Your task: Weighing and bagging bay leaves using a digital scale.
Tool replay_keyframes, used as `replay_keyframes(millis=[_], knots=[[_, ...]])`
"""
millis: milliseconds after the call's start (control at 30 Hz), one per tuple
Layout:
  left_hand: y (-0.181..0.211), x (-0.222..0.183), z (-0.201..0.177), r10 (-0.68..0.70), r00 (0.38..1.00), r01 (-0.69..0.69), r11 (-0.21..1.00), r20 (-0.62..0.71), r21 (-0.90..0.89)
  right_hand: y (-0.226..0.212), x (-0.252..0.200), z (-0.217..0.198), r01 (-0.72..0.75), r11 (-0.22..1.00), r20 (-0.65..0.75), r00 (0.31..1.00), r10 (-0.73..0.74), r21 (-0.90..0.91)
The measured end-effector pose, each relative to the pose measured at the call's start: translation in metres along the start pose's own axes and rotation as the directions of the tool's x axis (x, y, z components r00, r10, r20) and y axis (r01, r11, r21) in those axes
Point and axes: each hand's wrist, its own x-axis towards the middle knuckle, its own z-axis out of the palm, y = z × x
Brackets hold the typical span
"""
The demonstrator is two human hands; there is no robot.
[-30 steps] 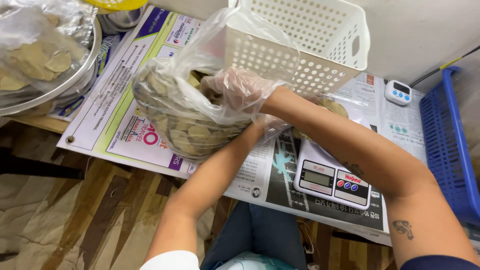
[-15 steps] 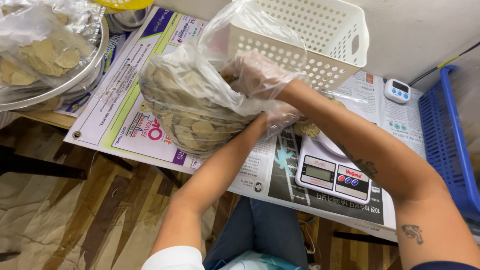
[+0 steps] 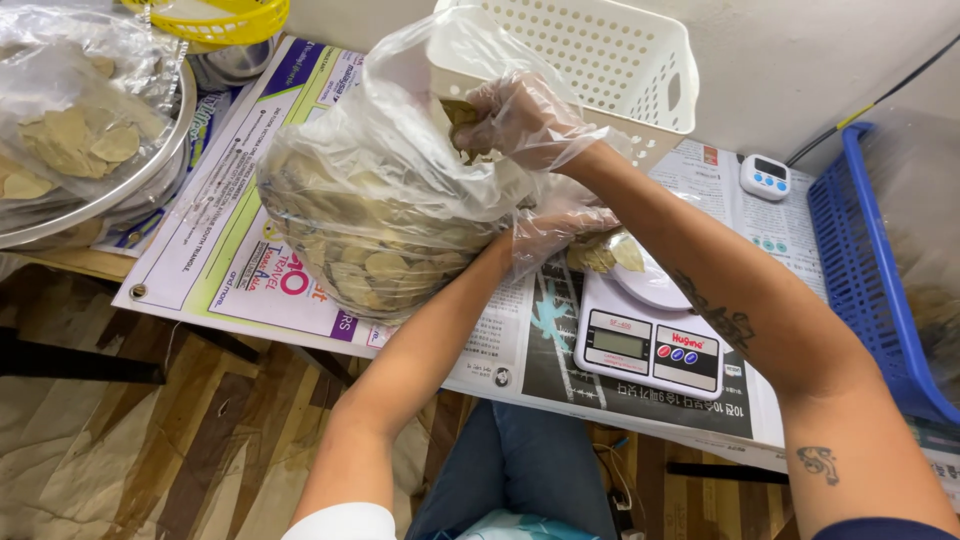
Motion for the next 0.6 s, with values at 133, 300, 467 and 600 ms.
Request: replay_keyframes(millis=[133,300,467,600], knots=[[0.098,-0.02,0.033,-0.204,0.979,0.202,0.957,0.011,-0.209,-0.041,-0.019,0.005,-0.02,0.986,-0.02,1.0,0.017,-0.165],[0.205,-0.035,0.071,-0.609,0.762,0.562,0.79,-0.218,-0.244,-0.088,-0.059,-0.011,-0.141,0.937,-0.157,0.983,0.095,-0.318],[0.167,-0.025,0.064,-0.418,0.857,0.306,0.883,-0.302,-0.355,-0.112,-0.113,-0.046,-0.031,0.997,-0.233,0.971,0.046,0.065],[0.165,-0.025,0.069,-0.376,0.865,0.191,0.858,-0.332,-0.476,-0.135,-0.179,-0.06,0.035,0.991,-0.347,0.935,-0.077,-0.127]])
